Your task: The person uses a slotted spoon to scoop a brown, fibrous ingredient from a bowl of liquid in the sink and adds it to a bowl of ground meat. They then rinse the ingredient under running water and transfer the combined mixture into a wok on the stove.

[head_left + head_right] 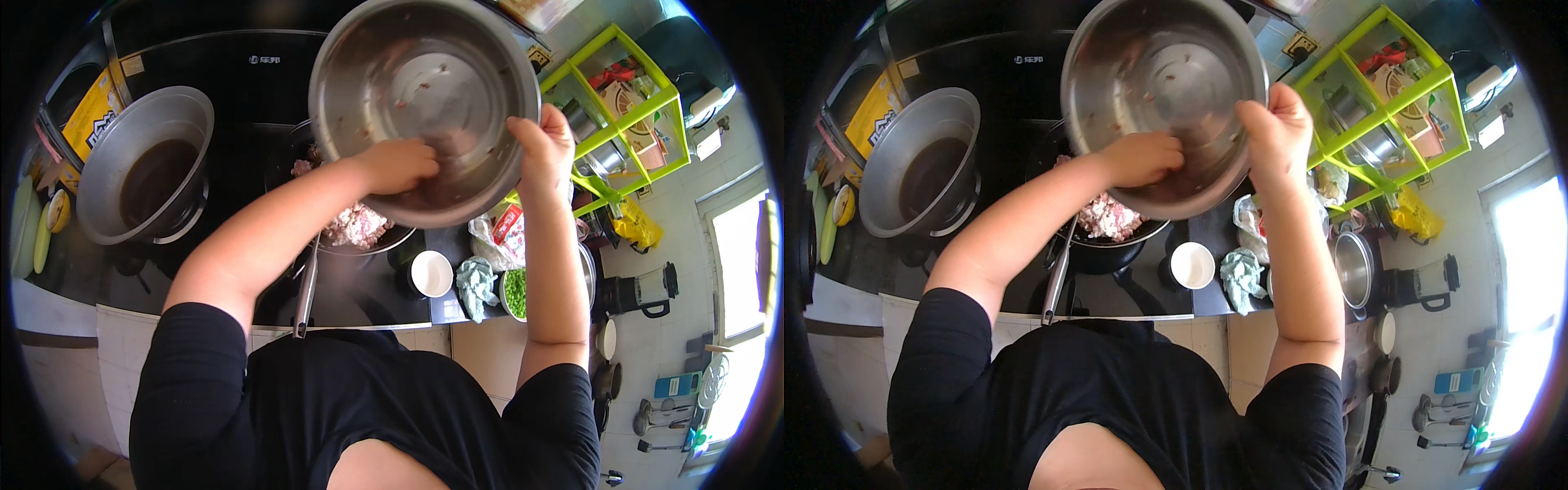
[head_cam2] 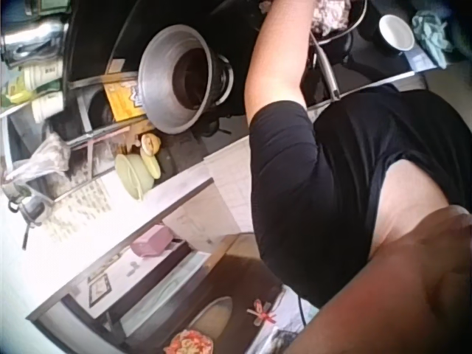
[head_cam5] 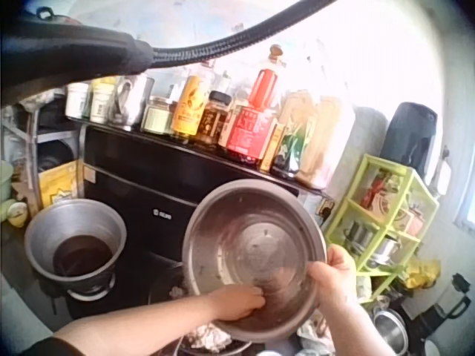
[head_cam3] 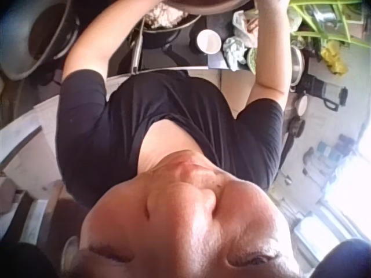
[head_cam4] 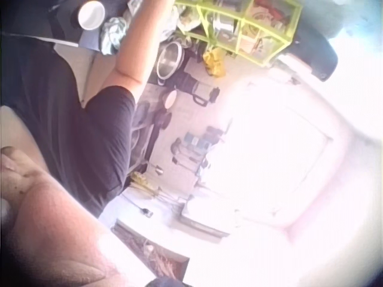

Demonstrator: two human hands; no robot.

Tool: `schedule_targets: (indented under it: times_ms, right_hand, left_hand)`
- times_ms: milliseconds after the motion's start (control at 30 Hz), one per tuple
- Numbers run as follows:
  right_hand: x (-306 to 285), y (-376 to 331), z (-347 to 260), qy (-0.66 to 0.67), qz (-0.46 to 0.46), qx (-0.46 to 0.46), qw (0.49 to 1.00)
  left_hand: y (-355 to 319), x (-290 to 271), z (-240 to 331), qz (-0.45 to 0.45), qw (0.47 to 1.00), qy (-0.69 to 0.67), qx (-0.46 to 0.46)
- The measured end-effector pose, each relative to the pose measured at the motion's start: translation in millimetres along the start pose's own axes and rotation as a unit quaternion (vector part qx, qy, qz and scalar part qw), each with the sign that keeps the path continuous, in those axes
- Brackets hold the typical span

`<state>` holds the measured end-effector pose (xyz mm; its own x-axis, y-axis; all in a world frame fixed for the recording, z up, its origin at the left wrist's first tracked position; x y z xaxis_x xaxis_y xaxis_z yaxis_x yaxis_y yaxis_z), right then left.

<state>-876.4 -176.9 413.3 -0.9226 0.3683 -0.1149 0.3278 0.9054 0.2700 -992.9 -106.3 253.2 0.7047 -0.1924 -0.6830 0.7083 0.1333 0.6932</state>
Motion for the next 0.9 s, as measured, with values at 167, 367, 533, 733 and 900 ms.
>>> schedule_targets:
  times_ms: [167, 367, 533, 733, 900]
  right_hand:
    - [-23.6, 7.1, 5.7, -0.045, -0.003, 0.006, 0.999]
    - [-1.7, -5.6, 9.7, -0.032, -0.024, 0.017, 0.999]
    - [15.3, -20.2, -1.8, -0.058, -0.018, 0.004, 0.998]
    - [-12.9, -3.9, -0.3, -0.085, 0.032, -0.059, 0.994]
    - [-11.1, -12.9, 8.5, -0.077, 0.022, -0.024, 0.996]
  left_hand:
    - [-44.7, -21.0, -42.8, -0.123, 0.974, 0.016, -0.188]
    - [-13.5, -60.2, -21.5, 0.055, 0.983, 0.131, -0.116]
    - [14.6, -44.0, -10.7, 0.088, 0.967, 0.225, -0.079]
    - [-46.1, -10.3, -24.7, -0.262, 0.927, 0.144, -0.226]
    - [-24.8, -42.5, -25.7, -0.211, 0.934, 0.153, -0.244]
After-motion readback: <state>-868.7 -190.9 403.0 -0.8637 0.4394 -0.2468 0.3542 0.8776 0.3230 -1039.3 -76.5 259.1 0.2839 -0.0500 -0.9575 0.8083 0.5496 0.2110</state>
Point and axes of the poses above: each hand's wrist, its own y-axis towards the middle knuckle, its own x-axis out of the palm, z = x × y, the point moved 3 cm from there along y, towards the middle knuckle, and after that the axes turned 9 degrees about x, right-handed, at the moved point
